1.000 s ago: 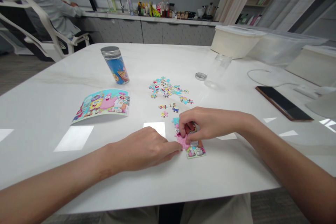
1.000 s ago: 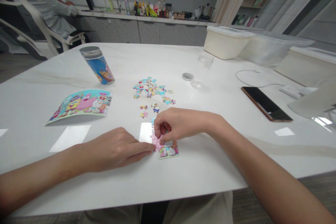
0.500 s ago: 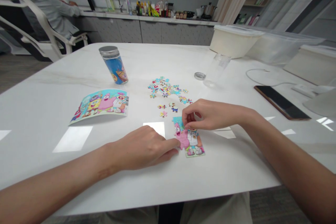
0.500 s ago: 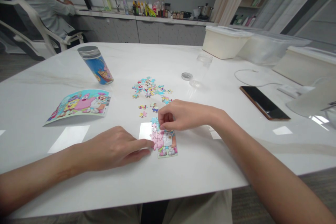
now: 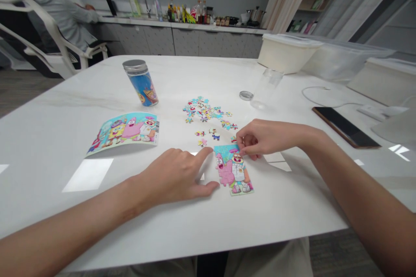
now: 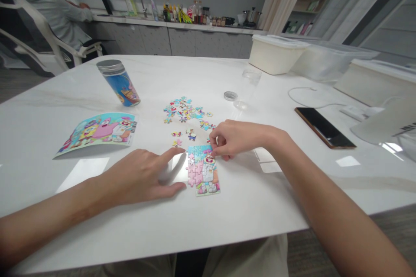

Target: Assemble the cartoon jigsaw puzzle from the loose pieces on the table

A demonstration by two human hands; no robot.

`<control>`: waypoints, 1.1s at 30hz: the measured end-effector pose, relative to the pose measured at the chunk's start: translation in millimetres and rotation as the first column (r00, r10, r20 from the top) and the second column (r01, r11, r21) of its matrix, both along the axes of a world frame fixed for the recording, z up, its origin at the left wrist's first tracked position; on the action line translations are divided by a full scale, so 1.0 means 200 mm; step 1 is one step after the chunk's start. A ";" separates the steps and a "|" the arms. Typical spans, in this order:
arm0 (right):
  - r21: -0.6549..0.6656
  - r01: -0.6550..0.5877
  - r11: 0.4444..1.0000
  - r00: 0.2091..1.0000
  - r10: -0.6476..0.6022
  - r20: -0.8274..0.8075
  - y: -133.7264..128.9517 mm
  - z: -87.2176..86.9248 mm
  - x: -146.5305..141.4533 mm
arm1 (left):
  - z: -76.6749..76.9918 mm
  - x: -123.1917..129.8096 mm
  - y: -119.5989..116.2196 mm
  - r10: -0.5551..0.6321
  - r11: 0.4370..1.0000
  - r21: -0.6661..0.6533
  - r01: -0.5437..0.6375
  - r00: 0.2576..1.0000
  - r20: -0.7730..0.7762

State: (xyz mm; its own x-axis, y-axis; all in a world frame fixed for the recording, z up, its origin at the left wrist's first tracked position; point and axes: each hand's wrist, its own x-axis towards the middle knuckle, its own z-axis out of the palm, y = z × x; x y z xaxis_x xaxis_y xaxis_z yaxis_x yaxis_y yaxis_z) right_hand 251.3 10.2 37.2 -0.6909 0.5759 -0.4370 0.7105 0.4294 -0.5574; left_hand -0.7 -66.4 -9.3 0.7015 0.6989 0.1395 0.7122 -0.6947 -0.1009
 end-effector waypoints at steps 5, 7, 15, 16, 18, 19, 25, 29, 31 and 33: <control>0.109 0.033 0.994 0.996 -0.042 0.082 0.03 -0.01 0.04 | 0.04 0.00 0.03 0.150 0.984 -0.075 -0.161 0.980 -0.131; 0.154 0.039 0.987 0.996 -0.051 0.079 0.04 -0.01 0.04 | 0.04 0.00 0.05 0.212 0.970 -0.087 -0.227 0.965 -0.156; 0.305 0.065 0.950 0.998 -0.070 0.007 0.07 -0.08 0.01 | 0.04 -0.05 0.14 0.344 0.932 -0.053 -0.360 0.919 -0.194; 0.332 0.078 0.940 0.996 -0.084 0.005 0.07 -0.09 0.00 | 0.04 -0.06 0.15 0.354 0.928 -0.054 -0.369 0.917 -0.182; 0.404 0.116 0.907 0.991 -0.130 0.007 0.08 -0.11 -0.01 | 0.04 -0.07 0.17 0.341 0.932 -0.075 -0.355 0.928 -0.151; 0.438 0.138 0.889 0.988 -0.157 0.007 0.08 -0.11 -0.01 | 0.04 -0.08 0.17 0.311 0.941 -0.091 -0.325 0.940 -0.138; 0.502 0.145 0.852 0.987 -0.160 -0.013 0.10 -0.11 0.02 | 0.02 -0.10 0.20 0.230 0.962 -0.123 -0.244 0.966 -0.117; 0.459 0.162 0.873 0.984 -0.176 -0.013 0.10 -0.12 0.01 | 0.02 -0.10 0.20 0.306 0.941 -0.121 -0.317 0.946 -0.103; 0.492 0.224 0.842 0.967 -0.256 -0.001 0.10 -0.13 -0.01 | 0.02 -0.10 0.20 0.333 0.931 -0.120 -0.344 0.937 -0.103; 0.538 0.262 0.801 0.949 -0.316 0.009 0.10 -0.14 -0.03 | 0.01 -0.10 0.20 0.351 0.926 -0.111 -0.361 0.931 -0.096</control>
